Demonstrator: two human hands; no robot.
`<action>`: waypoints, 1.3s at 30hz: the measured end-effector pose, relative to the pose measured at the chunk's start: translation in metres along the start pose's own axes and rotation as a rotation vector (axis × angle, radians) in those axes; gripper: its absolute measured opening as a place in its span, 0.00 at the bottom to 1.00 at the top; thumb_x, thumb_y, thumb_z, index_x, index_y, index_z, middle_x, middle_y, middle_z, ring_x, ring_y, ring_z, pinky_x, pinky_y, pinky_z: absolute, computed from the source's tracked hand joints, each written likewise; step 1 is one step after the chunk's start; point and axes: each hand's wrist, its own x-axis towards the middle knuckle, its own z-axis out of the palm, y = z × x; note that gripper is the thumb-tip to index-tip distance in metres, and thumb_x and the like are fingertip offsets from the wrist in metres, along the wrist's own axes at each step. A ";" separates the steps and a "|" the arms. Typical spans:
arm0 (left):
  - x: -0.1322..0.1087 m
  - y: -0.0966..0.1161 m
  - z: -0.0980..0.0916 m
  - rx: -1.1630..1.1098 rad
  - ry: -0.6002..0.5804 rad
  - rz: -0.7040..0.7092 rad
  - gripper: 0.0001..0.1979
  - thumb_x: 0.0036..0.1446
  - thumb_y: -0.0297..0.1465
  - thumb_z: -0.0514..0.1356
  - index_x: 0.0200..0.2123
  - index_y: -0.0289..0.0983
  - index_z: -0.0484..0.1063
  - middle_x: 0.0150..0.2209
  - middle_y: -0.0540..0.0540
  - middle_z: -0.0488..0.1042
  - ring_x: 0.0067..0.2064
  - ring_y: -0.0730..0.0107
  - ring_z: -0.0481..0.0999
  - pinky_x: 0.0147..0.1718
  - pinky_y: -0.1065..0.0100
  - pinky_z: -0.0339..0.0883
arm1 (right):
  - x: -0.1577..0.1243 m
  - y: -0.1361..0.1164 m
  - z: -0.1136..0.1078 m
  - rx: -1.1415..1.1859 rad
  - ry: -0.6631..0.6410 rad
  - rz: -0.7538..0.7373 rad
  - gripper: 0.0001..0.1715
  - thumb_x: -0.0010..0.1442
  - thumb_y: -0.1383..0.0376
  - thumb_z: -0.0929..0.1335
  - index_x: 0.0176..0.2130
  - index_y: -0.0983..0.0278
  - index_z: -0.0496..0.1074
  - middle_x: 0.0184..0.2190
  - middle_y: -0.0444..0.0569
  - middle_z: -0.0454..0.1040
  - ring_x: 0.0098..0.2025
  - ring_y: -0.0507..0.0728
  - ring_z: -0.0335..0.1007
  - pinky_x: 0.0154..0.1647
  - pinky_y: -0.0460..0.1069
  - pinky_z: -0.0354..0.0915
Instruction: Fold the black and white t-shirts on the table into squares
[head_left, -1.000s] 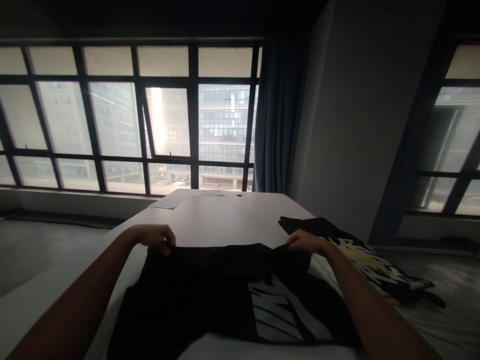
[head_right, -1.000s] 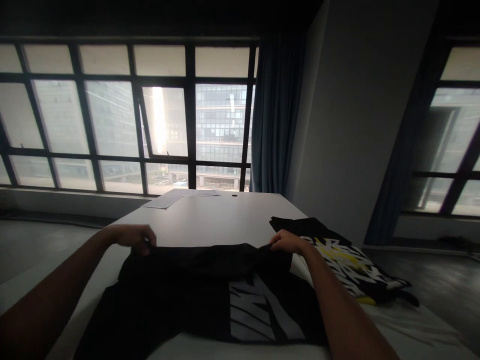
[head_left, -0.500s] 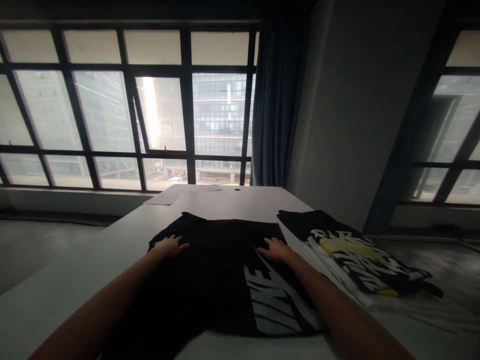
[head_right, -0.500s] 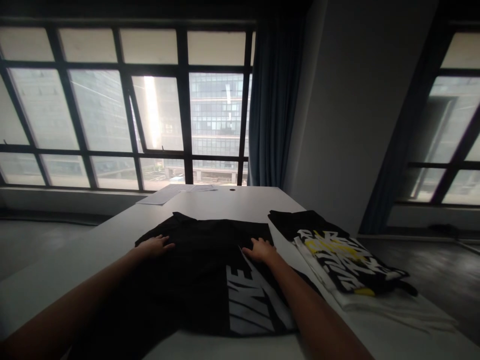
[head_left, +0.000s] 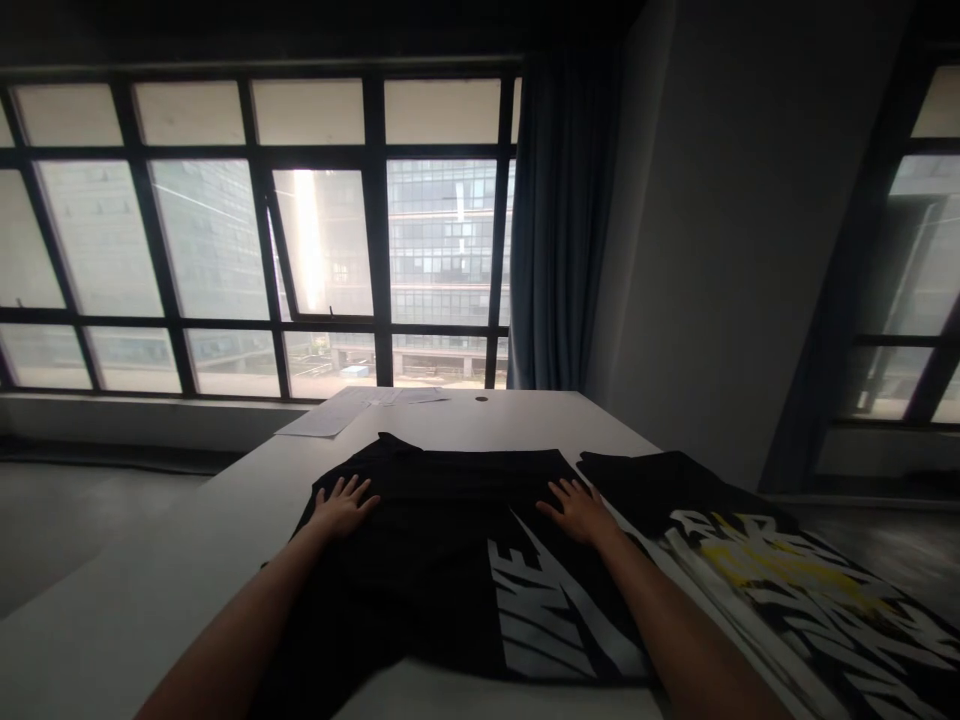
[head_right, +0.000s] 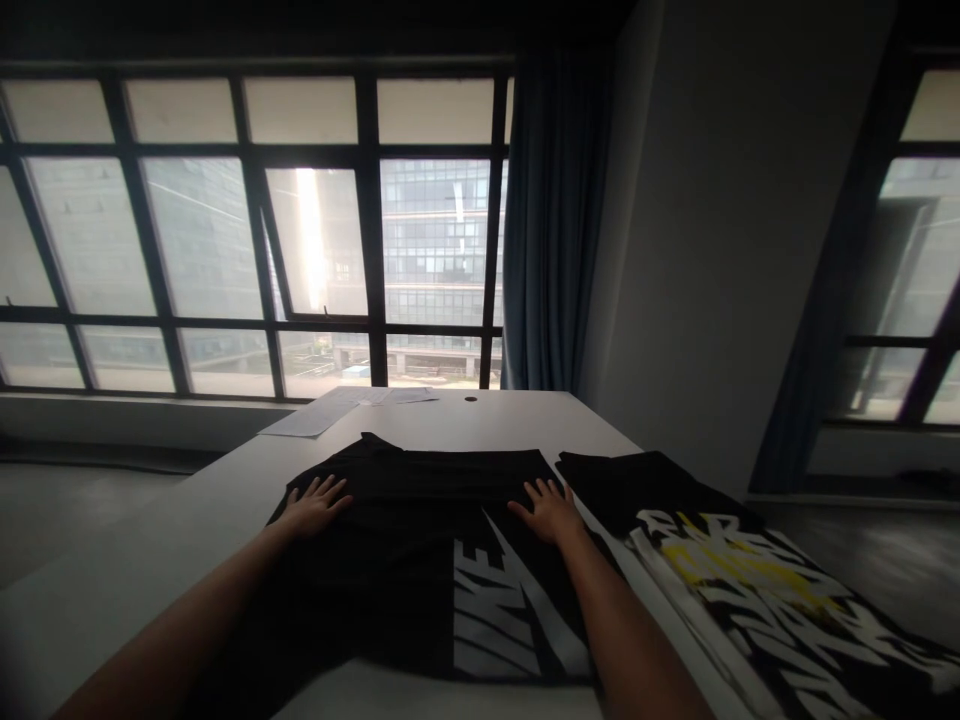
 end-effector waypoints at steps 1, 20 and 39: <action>0.006 0.003 -0.001 0.003 0.007 -0.006 0.37 0.63 0.54 0.41 0.70 0.42 0.49 0.71 0.40 0.43 0.71 0.42 0.40 0.62 0.34 0.39 | 0.006 -0.008 -0.004 -0.067 0.063 0.001 0.44 0.66 0.43 0.55 0.68 0.68 0.54 0.68 0.63 0.54 0.71 0.69 0.42 0.68 0.64 0.34; -0.129 0.026 -0.055 -0.197 0.056 0.245 0.33 0.55 0.60 0.50 0.42 0.39 0.80 0.44 0.40 0.78 0.45 0.52 0.76 0.41 0.63 0.66 | -0.134 0.008 -0.014 0.070 0.090 -0.053 0.28 0.65 0.54 0.61 0.58 0.65 0.70 0.59 0.57 0.69 0.58 0.66 0.66 0.58 0.58 0.58; -0.187 0.000 -0.075 -0.506 0.235 0.516 0.13 0.47 0.29 0.54 0.37 0.39 0.74 0.40 0.46 0.77 0.44 0.60 0.75 0.49 0.61 0.67 | -0.135 0.020 -0.018 0.258 0.201 -0.127 0.15 0.63 0.62 0.63 0.39 0.63 0.79 0.46 0.51 0.77 0.48 0.59 0.73 0.50 0.50 0.63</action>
